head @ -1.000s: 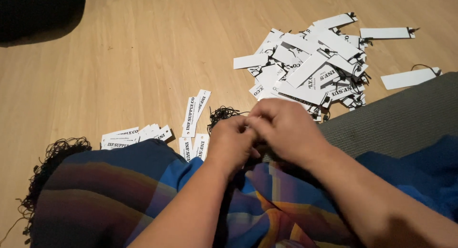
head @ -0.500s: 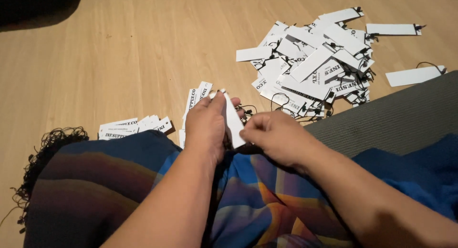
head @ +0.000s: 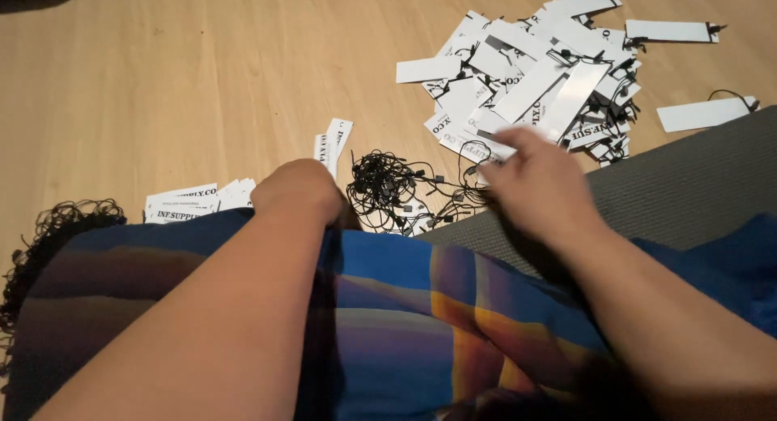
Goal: The person sits on the floor and repeatedly picks up white rectangular tags and black strings, threading the strings through the holes in the tags and tying them. The person handles the items one at a time, placing the finished tags aside.
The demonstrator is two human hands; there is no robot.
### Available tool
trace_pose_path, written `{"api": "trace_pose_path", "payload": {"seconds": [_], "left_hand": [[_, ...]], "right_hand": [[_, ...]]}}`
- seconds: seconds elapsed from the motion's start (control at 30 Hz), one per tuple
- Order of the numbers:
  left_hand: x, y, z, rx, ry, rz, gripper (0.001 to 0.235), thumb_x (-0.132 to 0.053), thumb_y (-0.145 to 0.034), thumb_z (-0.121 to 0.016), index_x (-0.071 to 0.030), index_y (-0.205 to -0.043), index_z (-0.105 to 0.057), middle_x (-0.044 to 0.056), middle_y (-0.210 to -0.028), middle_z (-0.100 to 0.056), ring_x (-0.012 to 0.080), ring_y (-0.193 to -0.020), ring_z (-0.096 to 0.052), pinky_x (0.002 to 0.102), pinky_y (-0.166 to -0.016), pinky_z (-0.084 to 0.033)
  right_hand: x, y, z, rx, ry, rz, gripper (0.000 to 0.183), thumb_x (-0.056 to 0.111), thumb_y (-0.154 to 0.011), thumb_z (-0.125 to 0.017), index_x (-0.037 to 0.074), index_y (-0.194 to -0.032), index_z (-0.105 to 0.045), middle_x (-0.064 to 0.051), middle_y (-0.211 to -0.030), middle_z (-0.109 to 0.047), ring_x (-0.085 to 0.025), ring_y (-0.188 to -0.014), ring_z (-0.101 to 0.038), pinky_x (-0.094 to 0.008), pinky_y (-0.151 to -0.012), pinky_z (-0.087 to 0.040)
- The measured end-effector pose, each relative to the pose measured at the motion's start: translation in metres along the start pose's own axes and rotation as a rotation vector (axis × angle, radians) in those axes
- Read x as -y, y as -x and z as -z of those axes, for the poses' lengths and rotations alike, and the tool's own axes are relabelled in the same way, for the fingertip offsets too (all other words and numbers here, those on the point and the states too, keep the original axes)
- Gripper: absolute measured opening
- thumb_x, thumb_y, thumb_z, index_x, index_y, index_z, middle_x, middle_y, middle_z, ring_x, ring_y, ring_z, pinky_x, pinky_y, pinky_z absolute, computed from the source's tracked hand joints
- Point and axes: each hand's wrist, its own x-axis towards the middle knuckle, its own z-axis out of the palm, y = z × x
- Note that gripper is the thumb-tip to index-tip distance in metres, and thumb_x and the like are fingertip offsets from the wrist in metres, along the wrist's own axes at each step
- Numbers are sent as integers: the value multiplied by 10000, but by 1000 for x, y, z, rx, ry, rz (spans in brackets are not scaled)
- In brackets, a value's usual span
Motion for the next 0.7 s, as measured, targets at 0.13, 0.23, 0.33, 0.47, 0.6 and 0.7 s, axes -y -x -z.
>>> {"api": "trace_pose_path", "payload": {"seconds": [0.13,0.23,0.33,0.47,0.6,0.7], "left_hand": [[3,-19,-14,-90,27,-51,378,-163,-919,-564,-107,-1236,-763,106,-1189,-770,321,-1211,-704,515,-1041,-547],[5,-13,-12,-73,70,-74,416,-217,-909,-572,-110,-1273,-741,100,-1239,-754,309,-1253,-681,505,-1059,-537],[6,-13,-12,-6,132,-125,412,-123,-923,-549,-85,-1290,-731,117,-1252,-740,327,-1261,-672,522,-1059,-531],[-3,-9,-10,-66,135,-303,413,-139,-882,-655,-105,-1284,-742,131,-1239,-745,358,-1250,-670,529,-1067,-526],[-23,4,-5,9,446,-694,768,-215,-771,-875,-235,-1489,-602,124,-1468,-655,363,-1449,-521,541,-1224,-382],[-44,1,-26,-126,352,-794,226,-340,-921,-668,-251,-1079,-803,105,-1101,-788,388,-1191,-687,543,-1047,-543]], "right_hand": [[32,20,6,236,312,50,289,373,-890,-721,271,-1141,-821,-53,-959,-832,-367,-1076,-752,-500,-948,-573],[35,18,2,288,365,22,298,399,-905,-706,300,-1165,-813,-44,-1011,-826,-350,-1121,-740,-486,-972,-574],[37,18,-1,291,406,-34,265,418,-920,-675,316,-1120,-816,-2,-979,-817,-302,-1097,-747,-455,-926,-578],[25,18,-9,208,328,-32,210,421,-923,-675,289,-1005,-816,-9,-887,-800,-297,-1025,-756,-450,-862,-580],[47,38,-4,69,-23,66,120,308,-914,-737,234,-967,-814,-43,-838,-795,-288,-919,-755,-446,-817,-571],[62,40,-2,8,-317,136,76,209,-964,-736,166,-943,-795,-22,-713,-730,-118,-783,-659,-330,-771,-558]]}}
